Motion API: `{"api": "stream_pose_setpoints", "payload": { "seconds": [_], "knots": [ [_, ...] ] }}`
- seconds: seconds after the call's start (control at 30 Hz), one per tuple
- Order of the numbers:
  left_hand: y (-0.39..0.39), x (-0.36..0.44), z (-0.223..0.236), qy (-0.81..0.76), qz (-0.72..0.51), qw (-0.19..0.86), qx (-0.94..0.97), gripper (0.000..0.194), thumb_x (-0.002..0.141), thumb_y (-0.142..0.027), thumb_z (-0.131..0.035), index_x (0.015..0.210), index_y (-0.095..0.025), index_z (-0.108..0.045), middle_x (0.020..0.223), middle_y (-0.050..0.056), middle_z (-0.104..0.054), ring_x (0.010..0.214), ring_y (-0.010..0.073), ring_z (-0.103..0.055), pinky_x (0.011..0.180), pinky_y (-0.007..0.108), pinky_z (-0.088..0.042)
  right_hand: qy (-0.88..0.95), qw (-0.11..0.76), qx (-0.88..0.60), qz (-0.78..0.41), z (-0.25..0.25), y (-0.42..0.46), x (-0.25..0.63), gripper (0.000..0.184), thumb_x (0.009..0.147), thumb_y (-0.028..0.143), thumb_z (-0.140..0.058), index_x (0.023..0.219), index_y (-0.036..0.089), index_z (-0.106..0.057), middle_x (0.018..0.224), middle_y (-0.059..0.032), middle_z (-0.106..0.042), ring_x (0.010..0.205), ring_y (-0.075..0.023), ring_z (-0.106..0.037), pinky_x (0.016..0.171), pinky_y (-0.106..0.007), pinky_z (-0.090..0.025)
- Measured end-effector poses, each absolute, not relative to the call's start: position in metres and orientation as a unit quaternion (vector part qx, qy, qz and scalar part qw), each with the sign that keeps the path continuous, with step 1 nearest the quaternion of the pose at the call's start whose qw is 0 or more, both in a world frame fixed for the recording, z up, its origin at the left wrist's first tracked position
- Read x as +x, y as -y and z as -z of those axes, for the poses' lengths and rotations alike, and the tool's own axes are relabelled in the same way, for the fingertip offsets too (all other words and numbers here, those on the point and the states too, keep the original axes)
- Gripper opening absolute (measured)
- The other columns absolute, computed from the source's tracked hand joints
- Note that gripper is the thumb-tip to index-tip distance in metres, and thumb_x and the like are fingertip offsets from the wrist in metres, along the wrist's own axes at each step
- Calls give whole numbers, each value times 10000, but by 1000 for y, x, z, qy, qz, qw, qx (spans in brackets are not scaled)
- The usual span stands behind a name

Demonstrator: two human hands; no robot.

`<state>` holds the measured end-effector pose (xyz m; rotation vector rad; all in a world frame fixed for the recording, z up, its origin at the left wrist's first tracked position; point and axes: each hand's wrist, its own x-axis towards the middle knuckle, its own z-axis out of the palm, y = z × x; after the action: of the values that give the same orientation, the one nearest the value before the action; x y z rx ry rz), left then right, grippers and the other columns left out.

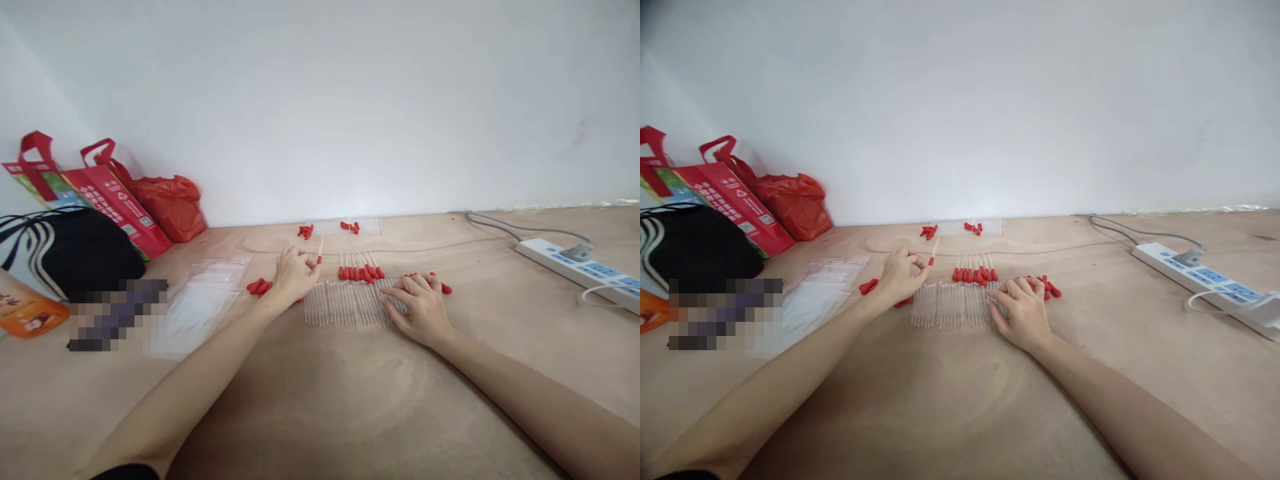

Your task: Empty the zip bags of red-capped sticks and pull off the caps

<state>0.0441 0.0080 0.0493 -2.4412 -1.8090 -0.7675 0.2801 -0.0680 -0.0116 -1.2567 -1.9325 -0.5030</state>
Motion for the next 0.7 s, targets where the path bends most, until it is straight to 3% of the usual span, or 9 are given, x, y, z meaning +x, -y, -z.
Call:
{"api": "stream_pose_setpoints", "payload": {
  "seconds": [0.17,0.3,0.47,0.7],
  "knots": [
    [37,29,-32,373,328,139,-857,99,734,-239,-561,670,-171,-594,811,44,-598,799,190,-516,731,338,-368,777,380,-449,222,8,73,274,368,790,348,-524,1138,231,-545,1059,-74,-578,896,-187,-510,842,-383,-302],
    [55,31,-17,254,353,210,-875,81,723,-226,-586,661,-176,-576,782,22,-632,767,170,-523,712,327,-366,818,343,-394,243,5,79,267,428,795,380,-523,1209,281,-476,1222,-61,-513,1069,-211,-473,978,-453,-194],
    [54,34,-10,191,357,246,-881,41,719,-210,-599,743,-183,-579,794,3,-655,785,168,-528,756,338,-382,826,332,-369,267,6,81,260,328,814,350,-518,1135,287,-533,1166,-29,-571,1090,-199,-475,1016,-480,-95],
    [56,33,-8,178,373,253,-875,60,709,-225,-611,746,-198,-575,793,-4,-656,769,168,-533,762,339,-400,836,350,-346,243,8,77,258,161,808,292,-553,954,285,-621,854,46,-683,955,-158,-551,1016,-496,-75]
  ]
}}
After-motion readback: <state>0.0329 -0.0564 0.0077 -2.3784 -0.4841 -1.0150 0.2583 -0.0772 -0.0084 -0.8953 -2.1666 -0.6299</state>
